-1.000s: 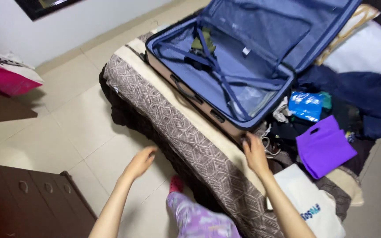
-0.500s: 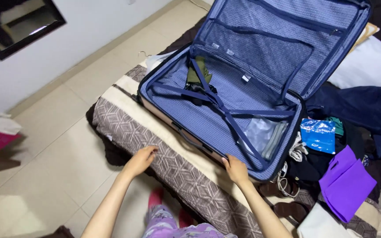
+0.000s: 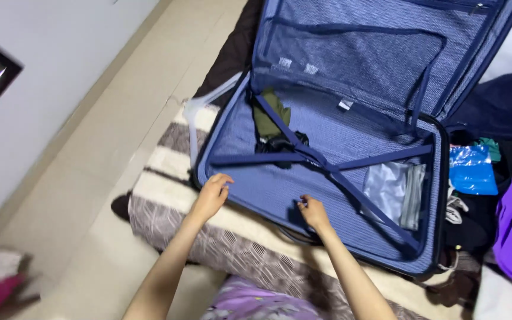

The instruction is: The person removes items from a suitcase, including a purple pouch and a dark blue shirt, and places them on the bed. They then fold the blue shirt and place it into a drawer.

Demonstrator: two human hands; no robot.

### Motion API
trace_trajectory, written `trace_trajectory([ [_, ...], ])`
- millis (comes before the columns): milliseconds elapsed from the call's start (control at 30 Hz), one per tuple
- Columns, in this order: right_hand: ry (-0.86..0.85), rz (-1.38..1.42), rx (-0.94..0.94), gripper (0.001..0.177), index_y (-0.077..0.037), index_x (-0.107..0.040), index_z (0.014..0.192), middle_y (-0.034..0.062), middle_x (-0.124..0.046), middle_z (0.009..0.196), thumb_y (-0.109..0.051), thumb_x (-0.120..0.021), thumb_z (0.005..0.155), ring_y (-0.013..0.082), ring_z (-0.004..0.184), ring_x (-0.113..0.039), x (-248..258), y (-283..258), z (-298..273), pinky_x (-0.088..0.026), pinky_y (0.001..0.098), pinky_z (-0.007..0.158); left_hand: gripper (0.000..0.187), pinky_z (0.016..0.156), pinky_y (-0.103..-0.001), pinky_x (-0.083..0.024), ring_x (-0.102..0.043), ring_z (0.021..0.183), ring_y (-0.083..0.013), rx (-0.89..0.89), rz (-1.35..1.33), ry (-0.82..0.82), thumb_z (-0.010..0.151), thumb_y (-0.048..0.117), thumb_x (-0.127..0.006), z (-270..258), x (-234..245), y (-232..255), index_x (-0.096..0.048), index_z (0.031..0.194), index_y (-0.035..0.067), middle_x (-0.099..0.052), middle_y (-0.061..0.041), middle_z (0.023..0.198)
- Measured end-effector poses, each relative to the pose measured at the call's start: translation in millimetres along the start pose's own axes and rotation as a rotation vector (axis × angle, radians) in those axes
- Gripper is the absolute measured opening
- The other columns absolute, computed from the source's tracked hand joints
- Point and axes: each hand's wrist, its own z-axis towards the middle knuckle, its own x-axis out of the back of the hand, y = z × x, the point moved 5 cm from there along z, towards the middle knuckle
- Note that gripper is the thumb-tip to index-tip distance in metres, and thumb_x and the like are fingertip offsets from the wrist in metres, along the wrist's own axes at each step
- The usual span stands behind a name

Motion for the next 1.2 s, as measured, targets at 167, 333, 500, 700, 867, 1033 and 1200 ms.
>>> trace_trajectory([
  [167, 0.052, -0.072, -0.075, 0.04, -0.004, -0.07, 0.122, 0.0229, -0.07, 0.12, -0.028, -0.069, 0.091, 0.0408, 0.112, -0.066, -23, -28, 29, -0.051, 0.045, 0.1, 0.021, 0.087, -0.036, -0.053, -0.068, 0.099, -0.032, 0.007, -0.122, -0.07, 0.089, -0.003, -0.059, 69, 14, -30, -0.069, 0.106, 0.001, -0.068, -0.016, 0.108],
  [333, 0.016, -0.167, -0.125, 0.043, -0.003, -0.066, 0.125, 0.0244, -0.064, 0.128, -0.026, -0.069, 0.09, 0.0426, 0.119, -0.061, -18, -34, 61, -0.048, 0.046, 0.105, 0.021, 0.079, -0.034, -0.056, -0.07, 0.089, -0.03, 0.034, -0.233, -0.053, 0.089, -0.003, -0.06, 131, -28, -77, -0.07, 0.106, 0.001, -0.069, -0.016, 0.102],
  [500, 0.017, -0.195, -0.109, 0.066, -0.003, -0.048, 0.142, 0.0283, -0.049, 0.145, -0.019, -0.074, 0.084, 0.0481, 0.125, -0.055, -17, -30, 92, -0.047, 0.0485, 0.106, 0.025, 0.082, -0.038, -0.058, -0.072, 0.091, -0.0327, 0.161, -0.212, -0.083, 0.088, 0.001, -0.062, 171, -111, -135, -0.07, 0.112, 0.001, -0.071, -0.019, 0.106],
  [700, 0.014, -0.161, -0.07, 0.105, -0.022, -0.023, 0.162, 0.0321, -0.025, 0.157, -0.011, -0.081, 0.075, 0.0561, 0.129, -0.045, 36, -138, 121, -0.045, 0.0519, 0.106, 0.049, 0.092, -0.042, -0.056, -0.072, 0.105, -0.0362, 0.358, -0.272, -0.095, 0.087, 0.015, -0.069, 210, -171, -174, -0.057, 0.132, 0.0, -0.072, -0.02, 0.12],
  [867, -0.126, -0.214, -0.033, 0.106, -0.033, -0.035, 0.154, 0.0258, -0.012, 0.162, -0.013, -0.09, 0.065, 0.0561, 0.139, -0.033, 22, -148, 157, -0.04, 0.0528, 0.11, 0.079, 0.098, -0.047, -0.051, -0.064, 0.116, -0.0436, 0.494, -0.233, -0.129, 0.084, 0.03, -0.08, 225, -207, -193, -0.04, 0.145, -0.002, -0.065, -0.028, 0.127],
  [1033, -0.173, -0.285, -0.004, 0.085, -0.029, -0.051, 0.142, 0.0208, -0.013, 0.164, -0.009, -0.085, 0.067, 0.0555, 0.141, -0.032, -31, -85, 166, -0.038, 0.0545, 0.112, 0.104, 0.099, -0.047, -0.051, -0.063, 0.118, -0.0432, 0.628, -0.296, -0.078, 0.071, 0.038, -0.088, 237, -212, -177, -0.029, 0.147, -0.002, -0.063, -0.029, 0.129],
  [1200, -0.072, -0.253, 0.097, 0.058, -0.017, -0.065, 0.126, 0.0227, -0.039, 0.149, -0.008, -0.079, 0.07, 0.0519, 0.126, -0.05, -27, -82, 142, -0.045, 0.0565, 0.108, 0.098, 0.1, -0.045, -0.051, -0.065, 0.118, -0.0425, 0.668, -0.279, -0.018, 0.069, 0.033, -0.089, 240, -222, -197, -0.033, 0.141, -0.003, -0.063, -0.03, 0.129],
])
